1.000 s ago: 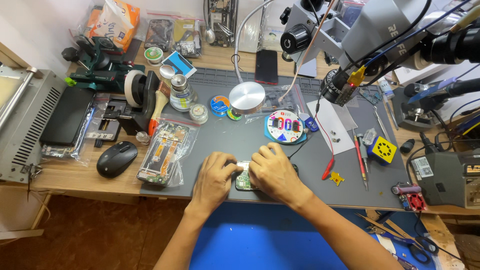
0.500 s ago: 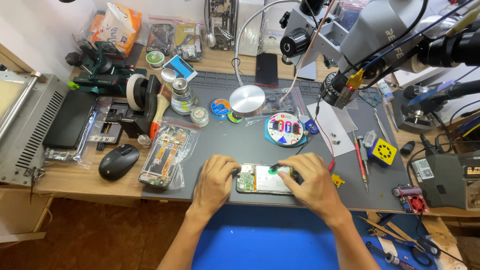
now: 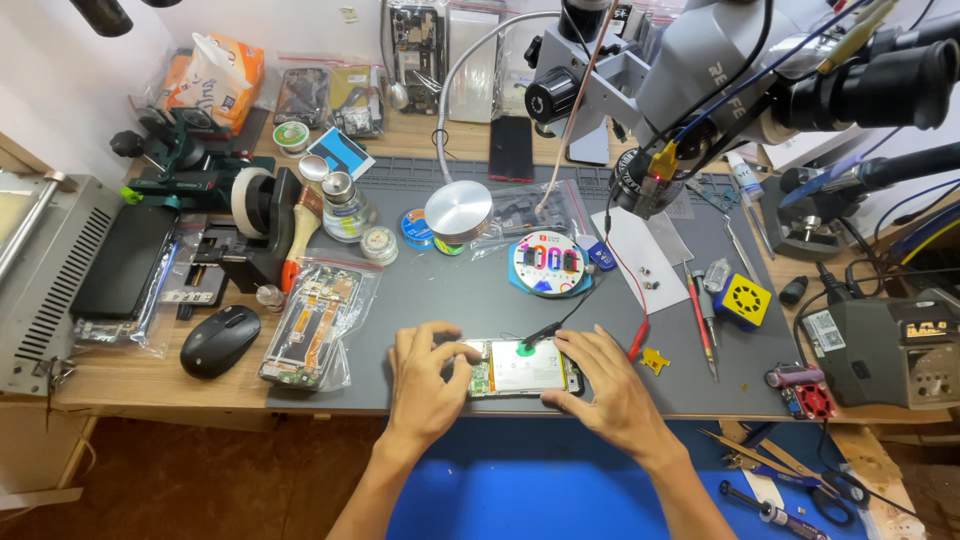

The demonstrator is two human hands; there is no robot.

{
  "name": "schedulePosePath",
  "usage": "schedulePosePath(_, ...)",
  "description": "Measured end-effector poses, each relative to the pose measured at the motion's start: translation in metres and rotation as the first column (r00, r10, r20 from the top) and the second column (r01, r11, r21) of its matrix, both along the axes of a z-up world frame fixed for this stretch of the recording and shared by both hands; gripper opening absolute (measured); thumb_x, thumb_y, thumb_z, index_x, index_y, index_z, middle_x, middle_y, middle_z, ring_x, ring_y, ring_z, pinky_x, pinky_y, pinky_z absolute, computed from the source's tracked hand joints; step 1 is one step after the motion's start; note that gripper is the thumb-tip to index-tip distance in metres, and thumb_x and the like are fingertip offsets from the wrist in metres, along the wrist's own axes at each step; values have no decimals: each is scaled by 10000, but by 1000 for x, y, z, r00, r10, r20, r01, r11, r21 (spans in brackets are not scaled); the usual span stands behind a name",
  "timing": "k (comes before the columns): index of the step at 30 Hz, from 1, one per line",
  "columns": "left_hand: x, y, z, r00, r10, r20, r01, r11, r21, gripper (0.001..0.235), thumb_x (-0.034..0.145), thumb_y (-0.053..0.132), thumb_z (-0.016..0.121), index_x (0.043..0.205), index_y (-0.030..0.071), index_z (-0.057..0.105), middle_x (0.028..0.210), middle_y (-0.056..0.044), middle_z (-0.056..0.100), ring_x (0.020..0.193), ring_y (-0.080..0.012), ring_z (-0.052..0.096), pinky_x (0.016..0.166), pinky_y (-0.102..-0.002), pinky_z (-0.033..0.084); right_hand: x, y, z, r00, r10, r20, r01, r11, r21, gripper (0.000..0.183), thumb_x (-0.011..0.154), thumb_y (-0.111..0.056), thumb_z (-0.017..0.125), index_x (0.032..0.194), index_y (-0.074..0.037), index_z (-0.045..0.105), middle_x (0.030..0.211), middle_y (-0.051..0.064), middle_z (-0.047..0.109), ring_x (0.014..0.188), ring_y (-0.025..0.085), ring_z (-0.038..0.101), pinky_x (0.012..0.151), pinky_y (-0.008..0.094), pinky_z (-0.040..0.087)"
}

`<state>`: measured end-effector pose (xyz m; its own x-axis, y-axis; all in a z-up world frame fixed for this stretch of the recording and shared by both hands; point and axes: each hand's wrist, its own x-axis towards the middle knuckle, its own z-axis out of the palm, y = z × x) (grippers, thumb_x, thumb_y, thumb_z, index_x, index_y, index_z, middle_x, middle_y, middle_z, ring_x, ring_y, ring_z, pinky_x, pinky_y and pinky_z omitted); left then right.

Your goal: The person works on a disassembled mobile phone, using a multimeter to test the battery and circuit board. They then use a small metal tool to scrape or clean a specific area on the circuit board.

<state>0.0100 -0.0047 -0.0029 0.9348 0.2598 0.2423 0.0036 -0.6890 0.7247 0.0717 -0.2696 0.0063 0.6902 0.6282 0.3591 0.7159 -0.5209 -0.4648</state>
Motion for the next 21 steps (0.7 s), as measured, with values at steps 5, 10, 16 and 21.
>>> schedulePosePath(5, 0, -8, -5, 993, 113, 14, -114, 987, 114, 432, 934, 275, 555, 1328, 134, 660, 1204, -66, 664, 1118, -333, 518, 949, -500, 406, -1, 1, 0, 998, 7, 67, -12, 997, 74, 700, 842, -402, 844, 1332, 39, 609, 1324, 139, 677, 1228, 286, 598, 1268, 553, 319)
schedulePosePath(10, 1, -2, -3, 988, 97, -123, -75, 982, 174, 447, 970, 318, 475, 1298, 140, 721, 1282, -119, 552, 1200, -367, 450, 1050, -546, 344, -4, -2, -6, 988, -22, 153, -5, 985, 172, 718, 770, -366, 931, 1295, 22, 631, 1288, 143, 703, 1188, 282, 630, 1252, 552, 384)
schedulePosePath(16, 4, -1, 10, 939, 67, -339, -111, 987, -113, 493, 954, 373, 389, 1221, 248, 784, 1304, 7, 583, 1297, -239, 422, 1152, -443, 247, -11, -2, -12, 990, -122, 63, 103, 964, 247, 596, 734, -362, 945, 1189, -76, 687, 1256, 102, 711, 1183, 239, 629, 1277, 534, 364)
schedulePosePath(21, -7, -18, 22, 993, -118, -11, 49, 493, -869, 562, 926, 238, 594, 1441, 29, 509, 1394, -156, 632, 1292, -205, 595, 1093, -346, 503, -27, -6, -16, 950, -212, -228, 283, 891, 355, 480, 738, -344, 929, 1110, -126, 719, 1360, 71, 723, 1463, 356, 495, 1201, 499, 401)
